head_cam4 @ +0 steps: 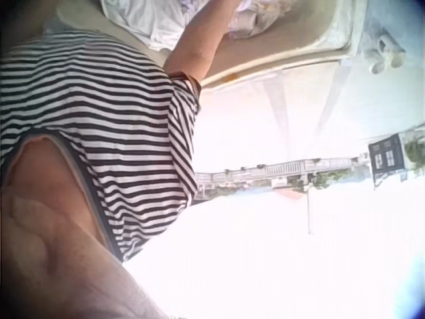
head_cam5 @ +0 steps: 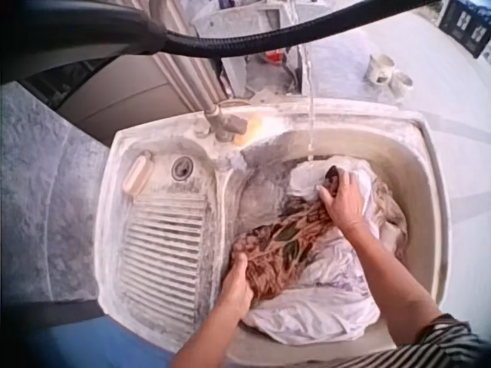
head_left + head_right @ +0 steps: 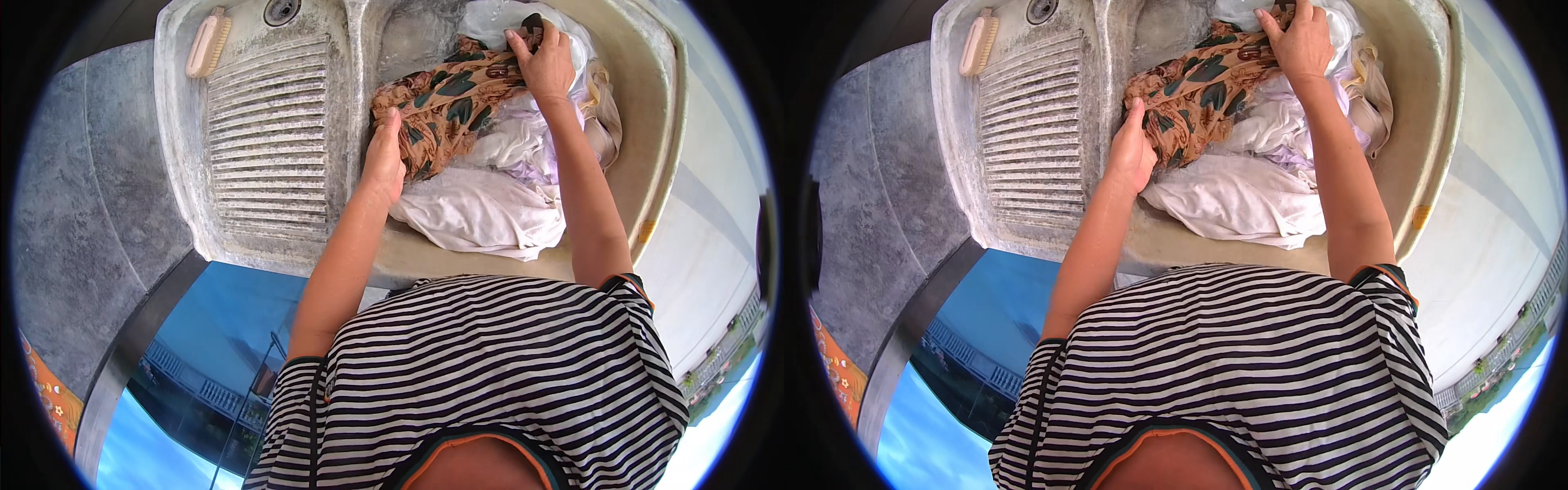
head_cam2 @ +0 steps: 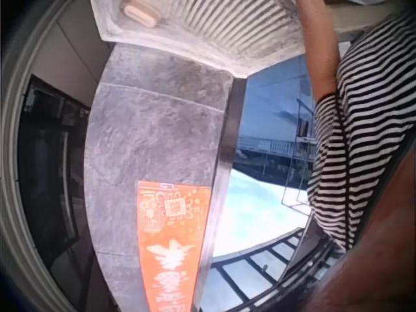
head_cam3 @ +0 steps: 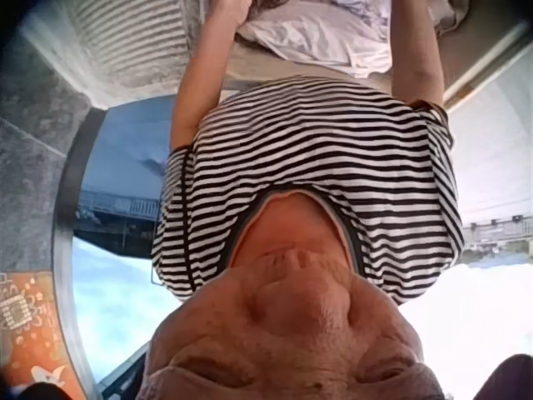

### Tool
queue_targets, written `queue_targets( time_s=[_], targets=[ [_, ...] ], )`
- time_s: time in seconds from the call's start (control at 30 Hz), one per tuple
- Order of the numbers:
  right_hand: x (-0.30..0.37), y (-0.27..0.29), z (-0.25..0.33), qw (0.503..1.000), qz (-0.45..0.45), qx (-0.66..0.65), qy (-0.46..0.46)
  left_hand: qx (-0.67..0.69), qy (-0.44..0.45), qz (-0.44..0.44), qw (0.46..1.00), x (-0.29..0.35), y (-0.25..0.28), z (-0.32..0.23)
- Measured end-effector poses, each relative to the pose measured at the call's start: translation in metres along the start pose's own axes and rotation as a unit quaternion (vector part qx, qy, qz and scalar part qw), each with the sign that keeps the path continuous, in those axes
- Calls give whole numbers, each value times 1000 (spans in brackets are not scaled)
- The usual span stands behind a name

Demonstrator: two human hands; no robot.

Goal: The person washes a patterned brown shirt by hand in an outdoor sink, rinses it, wrings it out, and hangs it on a drying rack. Then the person washes a light purple shirt in the same sink using a bar of soap and a washboard.

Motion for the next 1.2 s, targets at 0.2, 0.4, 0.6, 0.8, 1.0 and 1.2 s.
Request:
queue_targets(
  time_s=[0.2,0.4,0.6,0.8,1.0,1.2],
  targets=[
    [95,-56,17,917,195,136,321,-44,44,7,998,-15,-11,16],
    [53,-35,36,935,320,-146,-52,1,77,-60,995,-10,-10,-10],
    [148,118,186,855,294,-389,178,174,16,159,972,-27,-53,-28],
    [92,60,160,930,1,-303,206,215,-37,83,972,-36,-54,-33],
    [17,-30,43,949,47,-43,309,-33,-162,19,986,26,-72,-81],
    [17,-64,-27,996,74,41,20,-122,0,12,992,20,-24,-27]
  ],
)
Point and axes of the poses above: each hand's wrist, its own x-axis away from the middle knuckle, its own y-axis out of the back of the hand, z = x × y, the point moved 5 cm from there along -x, towards the middle knuckle, and after that the axes turned 7 degrees about -y, right-handed, at the moved point
